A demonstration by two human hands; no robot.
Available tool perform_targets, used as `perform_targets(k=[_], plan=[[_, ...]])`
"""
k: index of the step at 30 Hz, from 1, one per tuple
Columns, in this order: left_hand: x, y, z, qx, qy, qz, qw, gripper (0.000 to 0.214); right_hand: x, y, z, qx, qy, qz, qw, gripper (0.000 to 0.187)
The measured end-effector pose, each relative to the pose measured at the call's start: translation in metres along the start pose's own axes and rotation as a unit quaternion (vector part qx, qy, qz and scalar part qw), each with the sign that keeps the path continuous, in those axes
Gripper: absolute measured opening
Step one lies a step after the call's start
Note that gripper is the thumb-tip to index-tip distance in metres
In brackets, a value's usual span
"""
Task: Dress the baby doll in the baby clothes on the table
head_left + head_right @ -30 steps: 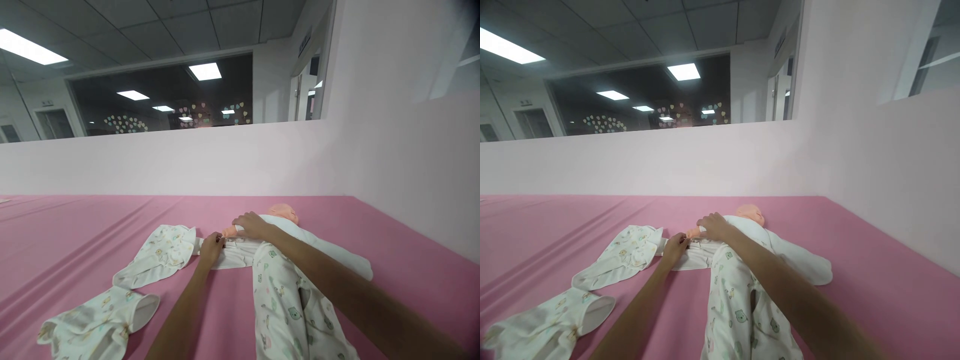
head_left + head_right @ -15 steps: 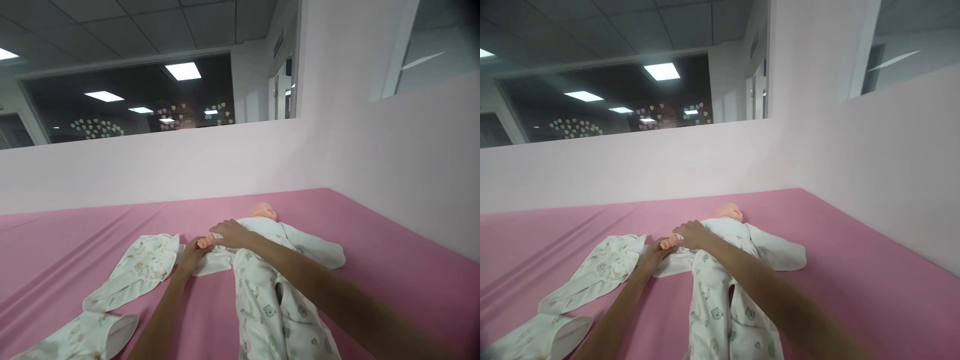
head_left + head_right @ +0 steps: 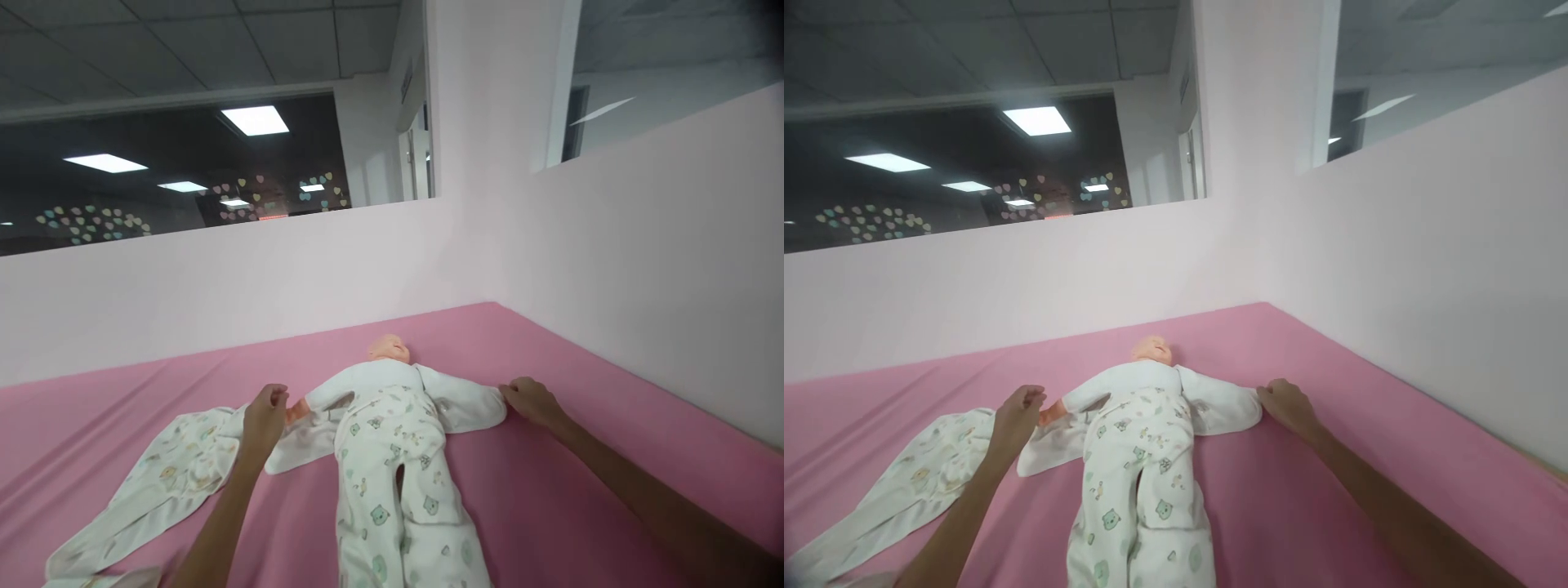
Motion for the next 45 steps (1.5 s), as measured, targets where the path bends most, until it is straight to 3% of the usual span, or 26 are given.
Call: perform_targets(k=[1,5,7,9,12,14,18,24,28,31,34,37,39,42,45], plan=[[0.020,-0.003,0.004,0.025,-0.034,-0.020,0.999,0.024,0.002,-0.003,-0.001,-0.005,-0.005,-0.009,1.000,0.029],[0.111,-0.038,0.030,0.012,-0.207,-0.074,0.976,0.028,-0.005,-0.009,-0.006,-0.016,-0.014,-0.050,0.999,0.026],[0.150,-0.064,0.043,-0.054,-0.274,-0.094,0.956,0.030,-0.005,-0.011,-0.009,-0.017,-0.008,-0.072,0.997,0.022],[0.181,-0.095,0.055,-0.153,-0.340,-0.150,0.916,0.031,-0.003,-0.012,-0.010,-0.020,0.003,-0.097,0.995,0.017],[0.208,-0.136,0.068,-0.262,-0.389,-0.259,0.845,0.028,0.000,-0.016,-0.010,-0.026,0.020,-0.136,0.990,0.012],[0.217,-0.156,0.071,-0.301,-0.392,-0.292,0.819,0.020,0.001,-0.015,-0.012,-0.021,0.027,-0.161,0.986,0.011],[0.222,-0.179,0.070,-0.330,-0.389,-0.323,0.797,0.010,0.010,0.000,-0.025,0.025,0.008,-0.200,0.980,0.012],[0.211,-0.185,0.057,-0.327,-0.374,-0.337,0.800,0.031,0.073,0.046,-0.044,0.182,-0.136,-0.168,0.959,0.019],[0.208,-0.184,0.055,-0.327,-0.371,-0.338,0.801,0.033,0.089,0.048,-0.041,0.210,-0.170,-0.130,0.954,0.027],[0.212,-0.183,0.064,-0.318,-0.379,-0.338,0.800,0.037,0.066,0.038,-0.033,0.225,-0.136,-0.102,0.960,0.039],[0.222,-0.187,0.079,-0.307,-0.383,-0.344,0.801,0.039,0.019,0.023,-0.019,0.236,-0.049,-0.049,0.969,0.047],[0.234,-0.199,0.095,-0.312,-0.388,-0.344,0.796,0.039,-0.035,-0.002,-0.003,0.192,0.059,-0.021,0.979,0.050],[0.240,-0.211,0.102,-0.324,-0.390,-0.347,0.789,0.036,-0.061,-0.018,0.005,0.159,0.086,-0.010,0.983,0.046],[0.242,-0.227,0.105,-0.342,-0.389,-0.349,0.781,0.033,-0.073,-0.030,0.008,0.127,0.078,0.033,0.988,0.036],[0.240,-0.236,0.104,-0.344,-0.393,-0.340,0.783,0.043,-0.063,-0.029,0.003,0.103,0.066,0.078,0.989,0.034]])
Point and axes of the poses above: each hand's wrist, its own z-axis away from the middle knuckle, its own y-axis out of the back of the hand, x = y × z, the point moved 4 cm from there along -z, towards the middle knuckle, and after that the axes turned 6 degrees about y, right-handed, at the moved point
